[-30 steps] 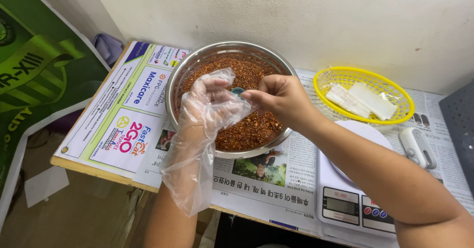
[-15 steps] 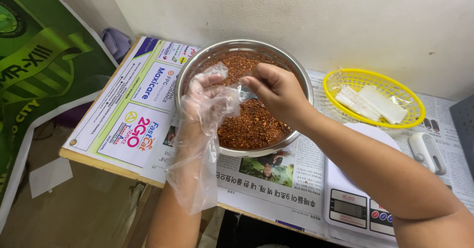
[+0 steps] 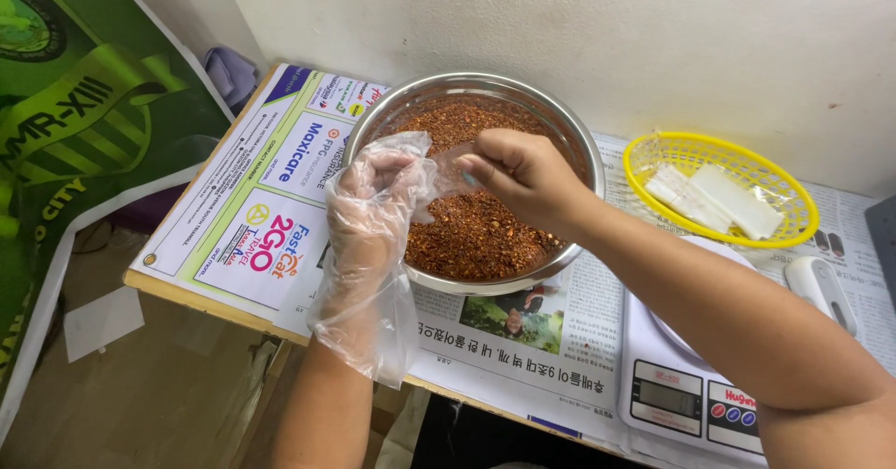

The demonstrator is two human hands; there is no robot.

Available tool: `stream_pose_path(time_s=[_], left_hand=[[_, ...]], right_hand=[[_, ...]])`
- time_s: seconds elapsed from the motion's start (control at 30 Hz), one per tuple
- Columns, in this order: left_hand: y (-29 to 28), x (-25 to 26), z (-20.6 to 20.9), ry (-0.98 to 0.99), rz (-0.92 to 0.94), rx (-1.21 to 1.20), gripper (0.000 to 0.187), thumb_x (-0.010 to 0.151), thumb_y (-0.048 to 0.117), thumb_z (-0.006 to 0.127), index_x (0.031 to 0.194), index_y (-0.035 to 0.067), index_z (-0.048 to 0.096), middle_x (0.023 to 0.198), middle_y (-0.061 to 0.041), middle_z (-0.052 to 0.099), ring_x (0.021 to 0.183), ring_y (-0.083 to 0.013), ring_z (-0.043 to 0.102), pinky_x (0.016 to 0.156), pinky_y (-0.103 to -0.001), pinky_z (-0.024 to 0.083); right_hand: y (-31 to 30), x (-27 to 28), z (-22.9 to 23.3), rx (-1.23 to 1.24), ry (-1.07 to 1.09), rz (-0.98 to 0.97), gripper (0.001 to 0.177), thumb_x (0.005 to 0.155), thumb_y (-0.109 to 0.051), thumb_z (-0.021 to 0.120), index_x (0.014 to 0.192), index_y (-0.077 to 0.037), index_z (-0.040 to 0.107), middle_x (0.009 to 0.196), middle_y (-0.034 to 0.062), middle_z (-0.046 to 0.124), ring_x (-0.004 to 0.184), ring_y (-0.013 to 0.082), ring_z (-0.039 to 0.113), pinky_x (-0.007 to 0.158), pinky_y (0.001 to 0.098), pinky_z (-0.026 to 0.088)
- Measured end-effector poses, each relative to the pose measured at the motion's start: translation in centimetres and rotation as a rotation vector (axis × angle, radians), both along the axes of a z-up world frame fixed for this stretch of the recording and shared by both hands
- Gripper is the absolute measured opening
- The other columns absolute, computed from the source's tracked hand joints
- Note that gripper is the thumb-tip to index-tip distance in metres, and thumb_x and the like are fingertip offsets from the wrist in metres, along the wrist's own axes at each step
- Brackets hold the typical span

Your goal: Scooping chili flakes into small plastic bags and weighing them on a digital scale

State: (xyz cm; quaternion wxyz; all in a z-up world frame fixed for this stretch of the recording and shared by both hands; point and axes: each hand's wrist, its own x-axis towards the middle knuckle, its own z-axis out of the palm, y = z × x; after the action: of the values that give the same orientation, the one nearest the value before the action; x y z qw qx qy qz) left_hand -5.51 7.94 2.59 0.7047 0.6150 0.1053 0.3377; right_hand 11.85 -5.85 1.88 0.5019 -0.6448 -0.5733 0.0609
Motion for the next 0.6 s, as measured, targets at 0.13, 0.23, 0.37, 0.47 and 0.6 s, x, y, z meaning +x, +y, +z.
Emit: stream_pose_path(time_s=[0.13,0.23,0.37,0.47,0.6], left_hand=[[-0.9,-0.7,1.6,0.052,0.174,0.136,0.019,0.099,-0.002,0.056,0.116,-0.001,0.063,0.101,-0.014,0.069,0.08,-0.0183,0.07,0.068,-0.024,0.064],[1.5,-0.1,-1.1,0.011,0.221,0.302,0.023,0.095,0.002,0.071,0.116,0.002,0.061,0.103,-0.022,0.07,0.081,-0.027,0.074,0.058,-0.029,0.068],[1.8,0.0,-1.6,0.017,0.218,0.254,0.025,0.095,0.004,0.072,0.117,0.004,0.062,0.106,-0.021,0.069,0.083,-0.0259,0.073,0.058,-0.029,0.068],[2.2,0.3,-2.4,0.003,0.221,0.209,0.026,0.095,0.004,0.071,0.119,0.004,0.061,0.109,-0.02,0.068,0.084,-0.0251,0.072,0.058,-0.027,0.067],[2.9,0.6,-3.4,-0.043,0.25,0.237,0.025,0.096,0.003,0.071,0.119,0.002,0.061,0.107,-0.022,0.069,0.084,-0.0247,0.073,0.059,-0.028,0.067]], right_hand=[[0.1,2.1,0.0,0.018,0.062,0.012,0.024,0.106,-0.023,0.065,0.089,-0.006,0.071,0.069,0.0076,0.065,0.067,0.0182,0.06,0.069,0.034,0.052],[-0.2,4.0,0.8,-0.308,-0.194,-0.188,0.02,0.1,-0.021,0.069,0.094,-0.002,0.07,0.077,0.0172,0.066,0.075,0.0343,0.066,0.073,0.0461,0.053],[-0.5,5.6,-1.2,-0.872,-0.592,-0.374,0.021,0.086,-0.03,0.078,0.098,-0.012,0.08,0.096,0.0101,0.072,0.092,0.031,0.071,0.082,0.044,0.058],[-0.4,6.6,-3.0,-0.954,-0.584,-0.389,0.023,0.085,-0.034,0.076,0.098,-0.015,0.08,0.1,0.0092,0.071,0.099,0.032,0.07,0.086,0.0451,0.057],[0.1,7.0,-3.6,-1.03,-0.527,-0.394,0.024,0.085,-0.038,0.074,0.095,-0.017,0.08,0.101,0.0082,0.071,0.102,0.0326,0.069,0.087,0.0456,0.057]])
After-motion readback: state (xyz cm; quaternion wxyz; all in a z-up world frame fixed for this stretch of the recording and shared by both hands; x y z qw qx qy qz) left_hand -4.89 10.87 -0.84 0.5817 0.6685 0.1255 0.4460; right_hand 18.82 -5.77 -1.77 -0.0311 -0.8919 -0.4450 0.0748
